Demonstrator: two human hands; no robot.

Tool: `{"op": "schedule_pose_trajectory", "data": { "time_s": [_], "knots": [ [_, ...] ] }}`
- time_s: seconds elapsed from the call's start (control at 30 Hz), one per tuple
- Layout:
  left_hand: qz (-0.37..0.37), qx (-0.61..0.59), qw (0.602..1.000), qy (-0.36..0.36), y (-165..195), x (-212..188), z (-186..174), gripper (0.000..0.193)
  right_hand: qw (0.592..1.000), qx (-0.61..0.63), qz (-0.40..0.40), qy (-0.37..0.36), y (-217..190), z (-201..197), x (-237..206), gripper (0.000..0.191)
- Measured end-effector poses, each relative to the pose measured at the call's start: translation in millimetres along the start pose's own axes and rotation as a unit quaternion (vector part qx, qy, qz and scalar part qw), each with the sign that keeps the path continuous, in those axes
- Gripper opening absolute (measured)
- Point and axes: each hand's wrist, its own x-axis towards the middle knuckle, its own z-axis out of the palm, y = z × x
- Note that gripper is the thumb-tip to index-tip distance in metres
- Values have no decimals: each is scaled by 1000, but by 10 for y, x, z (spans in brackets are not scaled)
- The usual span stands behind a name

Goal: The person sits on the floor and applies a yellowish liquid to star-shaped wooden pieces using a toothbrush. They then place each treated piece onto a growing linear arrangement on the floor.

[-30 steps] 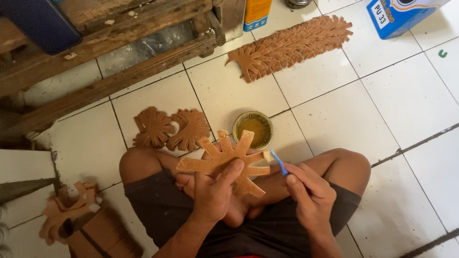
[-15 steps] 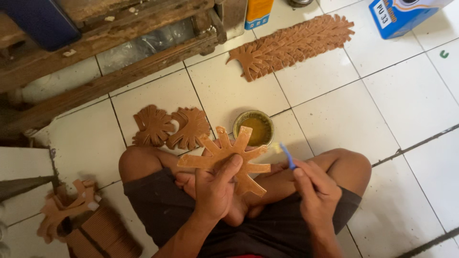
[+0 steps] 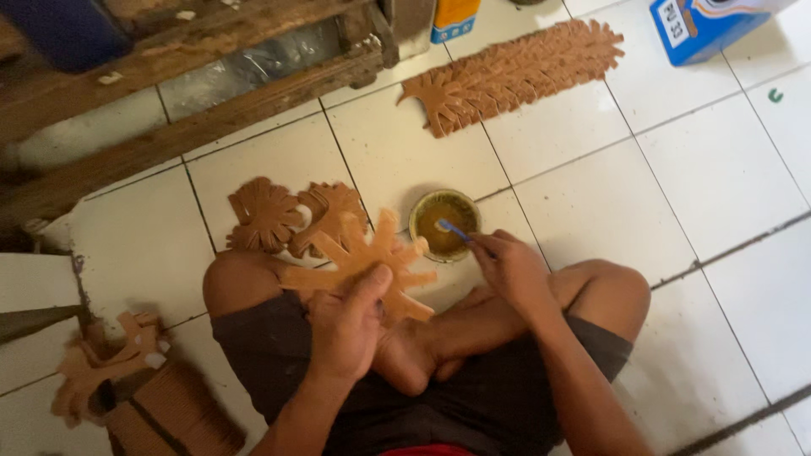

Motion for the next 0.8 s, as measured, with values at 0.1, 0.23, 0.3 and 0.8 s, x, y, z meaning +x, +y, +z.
{"op": "schedule_pose_trajectory", "data": {
  "time_s": [0.1,0.23,0.3,0.8],
  "knots": [
    [-12,3,1000,8,-9,-42,-38,37,990,-129,-40,-46,158,350,177,18],
    [-2,17,1000,19,137,-19,-155,42,979,-183,-21,-86,278,290,183,23],
    [12,18,1000,17,205,-28,-209,42,978,-180,-48,-94,267,2,39,31],
    [-50,78,993,-69,-120,-6,206,34,961,219,-8,169,-722,-647,-701,24]
  ]
}}
